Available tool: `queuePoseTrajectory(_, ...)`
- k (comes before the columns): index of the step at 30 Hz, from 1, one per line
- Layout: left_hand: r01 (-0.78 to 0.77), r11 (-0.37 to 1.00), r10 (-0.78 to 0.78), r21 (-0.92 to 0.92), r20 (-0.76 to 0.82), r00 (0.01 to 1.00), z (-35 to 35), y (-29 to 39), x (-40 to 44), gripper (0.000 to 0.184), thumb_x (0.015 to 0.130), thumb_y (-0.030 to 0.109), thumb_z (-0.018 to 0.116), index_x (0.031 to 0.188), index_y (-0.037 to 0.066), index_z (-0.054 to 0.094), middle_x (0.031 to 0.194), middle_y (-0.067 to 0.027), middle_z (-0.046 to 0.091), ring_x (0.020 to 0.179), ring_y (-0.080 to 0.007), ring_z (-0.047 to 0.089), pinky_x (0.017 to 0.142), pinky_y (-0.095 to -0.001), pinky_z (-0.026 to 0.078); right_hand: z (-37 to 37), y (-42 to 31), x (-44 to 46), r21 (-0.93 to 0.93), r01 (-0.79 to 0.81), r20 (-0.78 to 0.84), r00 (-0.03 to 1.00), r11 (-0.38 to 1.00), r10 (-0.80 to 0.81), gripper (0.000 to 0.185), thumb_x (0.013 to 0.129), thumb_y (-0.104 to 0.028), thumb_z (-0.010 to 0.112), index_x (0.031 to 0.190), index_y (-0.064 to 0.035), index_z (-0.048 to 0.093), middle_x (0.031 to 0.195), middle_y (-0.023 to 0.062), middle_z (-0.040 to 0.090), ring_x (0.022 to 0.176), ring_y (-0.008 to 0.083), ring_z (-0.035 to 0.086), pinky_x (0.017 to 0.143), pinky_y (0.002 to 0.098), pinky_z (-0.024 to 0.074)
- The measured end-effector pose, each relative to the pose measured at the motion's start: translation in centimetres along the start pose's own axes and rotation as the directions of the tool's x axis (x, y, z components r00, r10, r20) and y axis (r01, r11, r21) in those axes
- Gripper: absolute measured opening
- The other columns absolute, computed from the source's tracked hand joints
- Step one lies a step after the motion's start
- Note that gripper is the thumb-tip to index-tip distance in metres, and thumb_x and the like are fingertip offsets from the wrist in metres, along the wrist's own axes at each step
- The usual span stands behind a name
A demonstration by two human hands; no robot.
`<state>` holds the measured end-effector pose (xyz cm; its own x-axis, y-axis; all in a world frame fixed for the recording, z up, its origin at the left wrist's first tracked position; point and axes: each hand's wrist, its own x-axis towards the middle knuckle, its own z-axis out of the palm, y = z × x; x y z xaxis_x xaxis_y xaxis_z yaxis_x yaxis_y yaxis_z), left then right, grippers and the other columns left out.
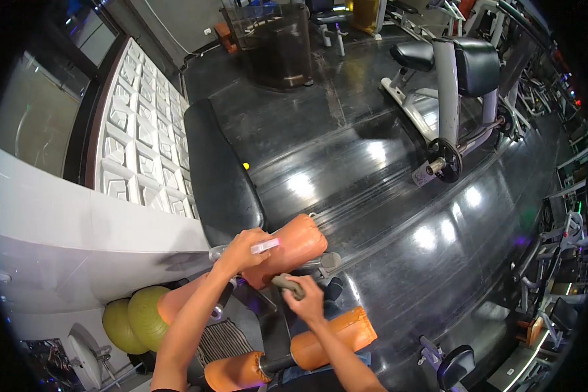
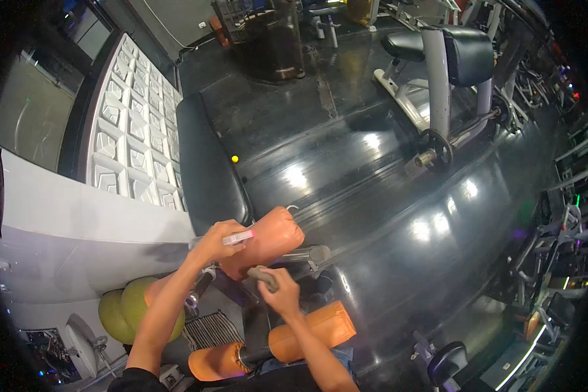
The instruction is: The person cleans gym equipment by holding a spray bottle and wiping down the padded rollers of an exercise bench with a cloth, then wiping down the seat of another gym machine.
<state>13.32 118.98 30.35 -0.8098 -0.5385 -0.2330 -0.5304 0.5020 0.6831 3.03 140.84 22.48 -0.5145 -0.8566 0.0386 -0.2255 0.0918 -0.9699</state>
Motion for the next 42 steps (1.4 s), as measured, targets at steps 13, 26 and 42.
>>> queuePoseTrajectory(13, 0.357, 0.917, -0.387, -0.179, -0.181, 0.904, 2.7, 12.0, 3.6, 0.063, 0.078, 0.026, 0.082, 0.135, 0.01, 0.059, 0.097, -0.0137, 0.069, 0.084, -0.03, 0.068, 0.078, -0.0379, 0.054, -5.9, 8.8, 18.5, 0.126, -0.342, 0.186, 0.93, 0.931, 0.316, 0.041, 0.088, -0.035, 0.075, 0.115, -0.0042, 0.071, 0.102, 0.0174, 0.075, 0.097, 0.0245, 0.073, 0.085, 0.0365, 0.0538)
queuePoseTrajectory(26, 0.486, 0.739, -0.616, -0.466, -0.177, 0.768, 9.1, 6.6, 3.2, 0.061, 0.084, 0.023, 0.08, 0.138, 0.004, 0.06, 0.089, -0.0126, 0.06, 0.078, -0.0193, 0.062, 0.07, -0.0326, 0.05, -8.4, 9.8, 10.3, 0.227, -0.226, 0.243, 0.955, 0.947, 0.17, 0.03, 0.083, -0.014, 0.077, 0.11, -0.0025, 0.071, 0.105, 0.0139, 0.073, 0.097, 0.0263, 0.071, 0.087, 0.0342, 0.0535)
queuePoseTrajectory(42, 0.399, 0.739, -0.597, -0.543, -0.253, 0.761, 10.2, 6.8, 2.8, 0.056, 0.086, 0.011, 0.077, 0.139, 0.009, 0.06, 0.091, -0.0058, 0.055, 0.067, -0.0124, 0.058, 0.056, -0.0268, 0.047, -4.7, 10.5, 16.7, 0.086, -0.335, 0.279, 0.912, 0.938, 0.3, 0.036, 0.087, -0.033, 0.074, 0.112, -0.0065, 0.072, 0.1, 0.0168, 0.074, 0.096, 0.0333, 0.071, 0.085, 0.0378, 0.0534)
